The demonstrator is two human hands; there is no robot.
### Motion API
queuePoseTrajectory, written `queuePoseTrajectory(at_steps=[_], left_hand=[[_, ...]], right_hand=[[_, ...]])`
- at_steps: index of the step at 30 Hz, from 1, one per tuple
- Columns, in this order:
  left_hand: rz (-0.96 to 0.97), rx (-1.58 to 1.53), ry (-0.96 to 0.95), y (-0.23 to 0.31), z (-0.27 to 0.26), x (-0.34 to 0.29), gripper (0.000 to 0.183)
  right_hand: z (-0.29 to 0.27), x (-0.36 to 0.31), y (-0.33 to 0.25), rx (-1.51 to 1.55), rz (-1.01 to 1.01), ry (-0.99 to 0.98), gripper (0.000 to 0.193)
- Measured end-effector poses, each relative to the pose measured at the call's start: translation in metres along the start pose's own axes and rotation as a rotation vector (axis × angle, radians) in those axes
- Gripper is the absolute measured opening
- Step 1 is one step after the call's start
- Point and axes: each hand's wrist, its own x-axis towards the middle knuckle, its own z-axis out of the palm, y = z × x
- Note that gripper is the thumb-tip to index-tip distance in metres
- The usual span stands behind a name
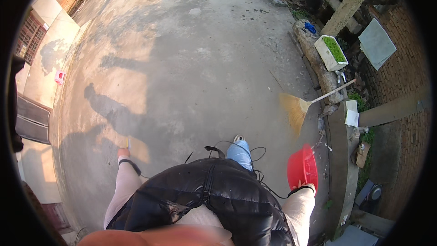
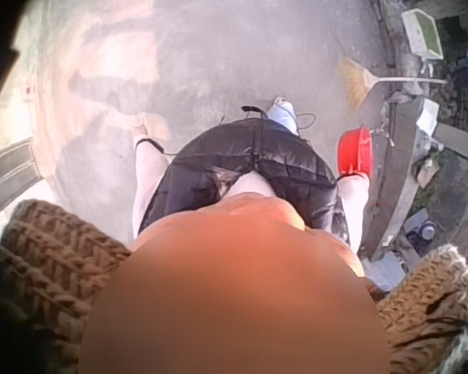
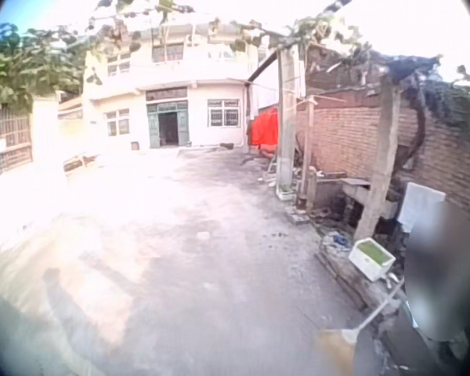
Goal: The person scrubs a large gray bag with a yellow brush and soapy water from a red basin, then rinses the brush and washes their hands at an outdoor tap. They walk inside, pick up a paper and a folded umbrella, and return outside.
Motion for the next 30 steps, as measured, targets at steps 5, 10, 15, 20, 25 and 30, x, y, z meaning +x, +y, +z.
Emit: queuePoseTrajectory(at_steps=[5, 10, 15, 20, 25, 30], left_hand=[[0.156, -0.156, 0.07, 0.198, -0.029, 0.073, 0.03], [-0.208, 0.018, -0.007, 0.304, -0.039, 0.077, 0.031], [-0.356, 0.068, -0.22, 0.374, -0.019, 0.065, 0.029], [-0.578, -0.073, -0.187, 0.52, 0.012, 0.114, 0.027], [-0.212, -0.039, -0.167, 0.797, -0.016, 0.219, 0.027], [0.279, -0.159, 0.028, 1.143, -0.075, 0.284, 0.031]], right_hand=[[0.153, -0.019, 0.039, -0.033, 0.069, 0.065, 0.022], [0.355, -0.045, 0.037, -0.137, 0.163, 0.13, 0.03], [0.583, -0.045, 0.029, -0.251, 0.257, 0.046, 0.043], [0.797, -0.045, 0.013, -0.23, 0.2, -0.212, 0.036], [0.959, -0.11, -0.031, -0.213, 0.038, -0.355, 0.009], [1.094, -0.155, -0.066, -0.182, -0.048, -0.51, 0.007]])
